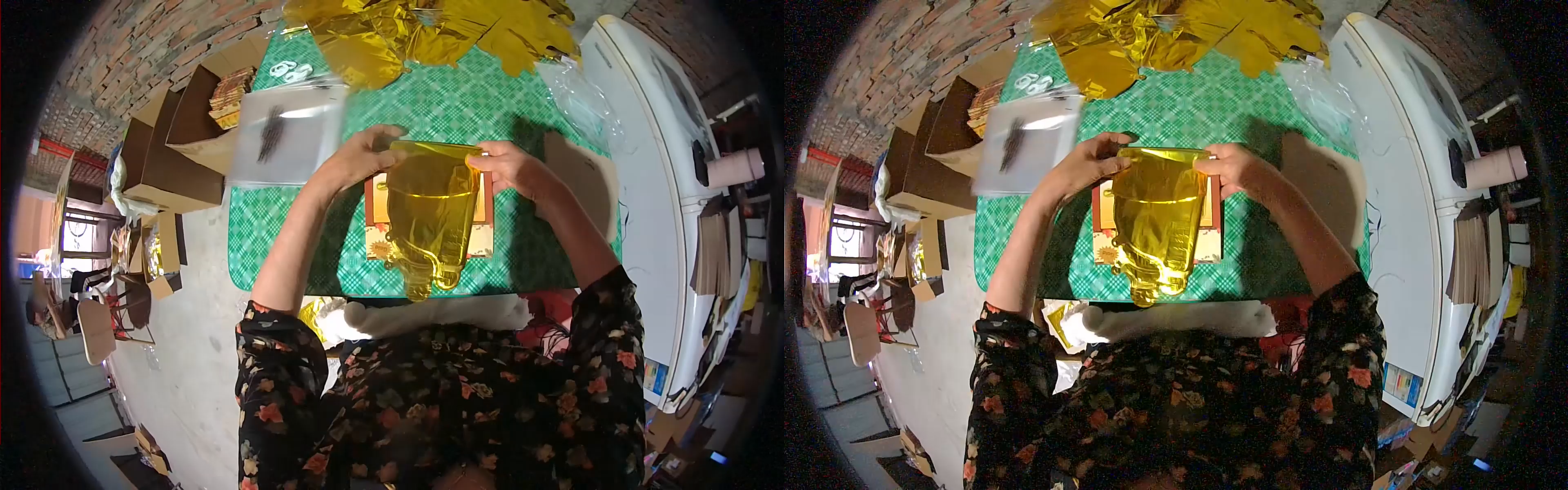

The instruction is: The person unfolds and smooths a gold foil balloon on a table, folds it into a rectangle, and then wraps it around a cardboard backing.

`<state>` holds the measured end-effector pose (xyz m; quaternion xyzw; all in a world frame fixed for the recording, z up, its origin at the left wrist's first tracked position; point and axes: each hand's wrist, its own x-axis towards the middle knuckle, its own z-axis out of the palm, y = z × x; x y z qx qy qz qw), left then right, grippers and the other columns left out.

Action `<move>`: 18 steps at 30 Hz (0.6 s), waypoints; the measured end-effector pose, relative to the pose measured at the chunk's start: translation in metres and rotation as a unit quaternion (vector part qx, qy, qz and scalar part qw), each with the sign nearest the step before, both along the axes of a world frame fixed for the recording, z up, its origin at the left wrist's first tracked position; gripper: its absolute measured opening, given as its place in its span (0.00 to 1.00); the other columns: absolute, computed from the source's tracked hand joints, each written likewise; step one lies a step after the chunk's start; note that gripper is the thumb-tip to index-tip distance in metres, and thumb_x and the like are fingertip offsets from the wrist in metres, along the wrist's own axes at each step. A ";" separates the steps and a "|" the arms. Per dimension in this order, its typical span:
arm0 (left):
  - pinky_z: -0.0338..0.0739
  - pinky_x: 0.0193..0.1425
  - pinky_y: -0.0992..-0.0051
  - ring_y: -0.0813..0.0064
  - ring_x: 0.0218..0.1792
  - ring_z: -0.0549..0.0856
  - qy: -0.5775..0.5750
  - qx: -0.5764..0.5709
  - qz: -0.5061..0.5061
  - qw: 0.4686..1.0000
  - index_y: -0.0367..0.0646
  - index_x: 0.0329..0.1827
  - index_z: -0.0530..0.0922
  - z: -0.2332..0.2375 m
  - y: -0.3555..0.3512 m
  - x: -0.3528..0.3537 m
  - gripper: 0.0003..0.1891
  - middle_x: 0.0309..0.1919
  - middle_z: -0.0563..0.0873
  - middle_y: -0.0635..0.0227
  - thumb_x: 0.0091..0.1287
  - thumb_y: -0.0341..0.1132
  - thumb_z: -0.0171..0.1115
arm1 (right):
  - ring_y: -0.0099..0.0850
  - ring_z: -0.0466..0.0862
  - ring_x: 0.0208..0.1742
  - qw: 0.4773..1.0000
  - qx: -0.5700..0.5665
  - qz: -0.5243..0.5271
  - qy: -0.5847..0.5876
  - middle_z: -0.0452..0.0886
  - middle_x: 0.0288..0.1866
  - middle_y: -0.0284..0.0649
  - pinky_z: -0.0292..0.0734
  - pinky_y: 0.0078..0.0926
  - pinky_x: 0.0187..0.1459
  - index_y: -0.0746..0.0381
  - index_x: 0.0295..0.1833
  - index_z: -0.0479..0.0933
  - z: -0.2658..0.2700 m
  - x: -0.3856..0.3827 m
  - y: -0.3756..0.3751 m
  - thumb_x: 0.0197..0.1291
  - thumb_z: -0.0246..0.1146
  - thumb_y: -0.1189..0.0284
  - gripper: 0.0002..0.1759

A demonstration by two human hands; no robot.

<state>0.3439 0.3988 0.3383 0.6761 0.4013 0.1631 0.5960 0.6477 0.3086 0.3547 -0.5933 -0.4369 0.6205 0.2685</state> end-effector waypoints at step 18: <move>0.83 0.54 0.71 0.71 0.51 0.86 -0.010 0.097 0.092 0.991 0.42 0.70 0.78 -0.016 -0.012 0.010 0.25 0.52 0.85 0.63 0.70 0.20 0.63 | 0.47 0.86 0.50 0.822 0.409 -0.004 -0.397 0.83 0.49 0.48 0.82 0.40 0.50 0.65 0.64 0.78 -0.048 0.001 -0.012 0.68 0.67 0.76 0.20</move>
